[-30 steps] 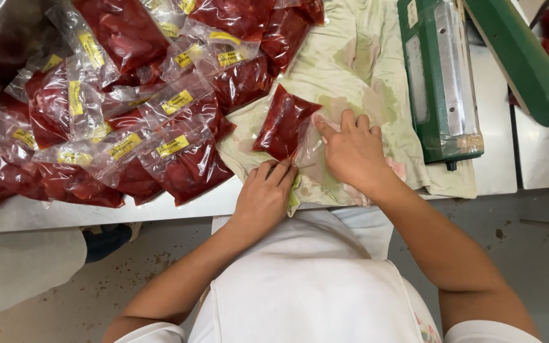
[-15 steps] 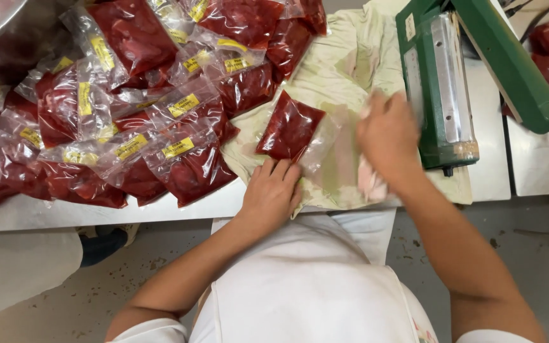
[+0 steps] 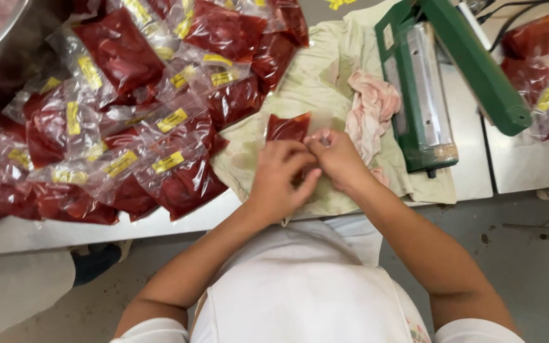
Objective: The person seals small plastic pouches containing a red food substance using a heat sealer and applies yellow labels to each bag.
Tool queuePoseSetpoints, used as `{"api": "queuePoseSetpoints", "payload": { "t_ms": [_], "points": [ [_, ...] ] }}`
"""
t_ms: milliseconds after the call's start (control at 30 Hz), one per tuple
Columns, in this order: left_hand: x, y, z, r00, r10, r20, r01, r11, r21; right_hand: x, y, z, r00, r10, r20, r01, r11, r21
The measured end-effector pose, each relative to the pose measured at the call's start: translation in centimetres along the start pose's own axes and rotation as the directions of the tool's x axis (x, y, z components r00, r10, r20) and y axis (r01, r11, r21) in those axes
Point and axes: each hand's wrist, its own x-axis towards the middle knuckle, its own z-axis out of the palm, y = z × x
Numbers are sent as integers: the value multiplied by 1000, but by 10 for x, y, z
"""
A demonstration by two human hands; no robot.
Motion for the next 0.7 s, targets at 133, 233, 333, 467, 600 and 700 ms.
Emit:
{"api": "queuePoseSetpoints", "payload": {
  "t_ms": [133,233,333,467,600,700],
  "points": [
    [10,-31,10,907,-411,-95,336,840,-426,-25,-54,-20,977,-180,115,192,976,-99],
    [13,-41,38,705,-434,561,539,-186,-821,-59,-99,-51,941,-284,183,309,942,-129],
    [30,-5,44,545,-339,767,626,-444,-641,-83,-100,-110,964,-250,95,264,945,-194],
    [58,16,80,509,-239,827,706,-433,-560,-85,-94,-175,989,9,-145,-68,911,-407],
    [107,40,106,454,-325,830,753,-358,-552,-56,-110,-208,858,254,-447,-451,787,-420],
    [141,37,117,498,-475,726,806,-55,-589,19,-82,-238,909,234,-344,-301,941,-157]
  ]
}}
